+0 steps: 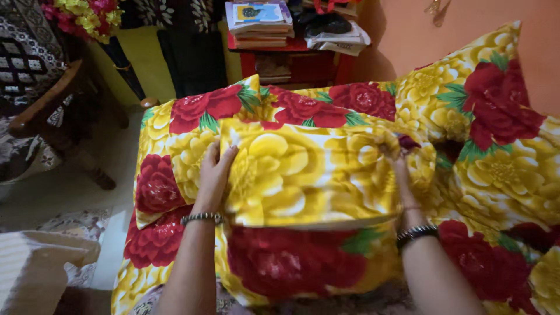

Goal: The person places a white pillow on a floral bedspread and smooths it. They then pick up a floral pillowcase and insert the pillow into it, adjusting the fabric to fit the corners and smoothing the surface until the pillow is fully encased.

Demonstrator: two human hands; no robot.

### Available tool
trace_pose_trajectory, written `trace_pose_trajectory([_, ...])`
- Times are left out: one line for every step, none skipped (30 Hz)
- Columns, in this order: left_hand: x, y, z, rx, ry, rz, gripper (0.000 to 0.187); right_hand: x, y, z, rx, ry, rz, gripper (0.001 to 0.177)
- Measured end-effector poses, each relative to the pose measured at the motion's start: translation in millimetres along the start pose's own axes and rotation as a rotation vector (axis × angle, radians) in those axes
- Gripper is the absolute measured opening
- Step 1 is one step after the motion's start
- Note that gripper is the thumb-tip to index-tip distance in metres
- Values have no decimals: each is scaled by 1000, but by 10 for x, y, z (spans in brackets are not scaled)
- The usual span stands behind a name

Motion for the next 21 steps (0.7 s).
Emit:
trace_pose_trajectory([12,54,-4,-86,113,-63,69,-100,-5,-79,16,-26,-20,34])
trace_pose_trajectory([25,79,6,-173,227,-124,76,-192,-45,-129,35,-46,-44,34])
trace_pose_trajectory([9,62,38,-185,313,-119,78,-269,-58,-136,57,-66,-68,35])
trace_pose_trajectory([-30,-4,89,-198,399,-114,80,-329,-62,-116,26,-99,-87,35])
trace_pose_trajectory([-78,-95,147,-205,485,-105,83,-385,-100,-87,-14,-141,-103,36])
trace_pose_trajectory([-129,-215,206,-210,514,-56,86,-446,-152,-54,-81,-176,-125,38])
trace_pose_trajectory([-185,-387,283,-213,542,-7,90,-527,-219,-14,-10,-237,-106,35])
trace_pose_trajectory([-225,-546,341,-216,569,42,94,-609,-291,27,60,-298,-86,33])
trace_pose_trajectory([-234,-670,363,-310,622,12,91,-707,-350,68,131,-356,-68,30])
trace_pose_trajectory([-239,-780,382,-404,674,-17,88,-829,-423,104,131,-342,-17,28])
trace_pose_trajectory([-253,-851,398,-498,724,-45,85,-950,-520,153,131,-330,34,27])
trace_pose_trajectory([-266,-872,412,-517,735,-80,77,-1063,-631,231,130,-317,84,25])
trace_pose_trajectory([-279,-871,420,-540,746,-119,68,-1174,-767,353,210,-400,115,27])
trace_pose_trajectory([-287,-875,428,-562,757,-157,60,-1278,-956,508,291,-483,147,28])
trace_pose_trajectory([-298,-864,419,-629,764,-171,51,-1381,-1123,684,372,-563,177,30])
trace_pose_trajectory([-326,-837,399,-697,771,-184,41,-1450,-1247,860,399,-547,163,25])
trace_pose_trajectory([-355,-812,377,-766,777,-197,32,-1503,-1358,1020,426,-532,147,21])
trace_pose_trajectory([-378,-790,356,-767,799,-153,28,-1562,-1451,1154,452,-516,131,17])
trace_pose_trajectory([-408,-773,331,-767,818,-107,24,-1618,-1543,1267,525,-542,182,16])
trace_pose_trajectory([-444,-769,303,-768,836,-61,21,-1661,-1636,1358,598,-567,233,16])
trace_pose_trajectory([-490,-775,270,-726,828,-40,19,-1705,-1694,1424,672,-591,283,16])
Point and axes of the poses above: each hand's wrist, its own y-axis towards the middle knuckle, its own x-axis out of the back of the hand, z = x × y, the point moved 1 cm from there along y, towards the middle knuckle, and after that the axes turned 15 degrees about x, right-handed, at the moved point
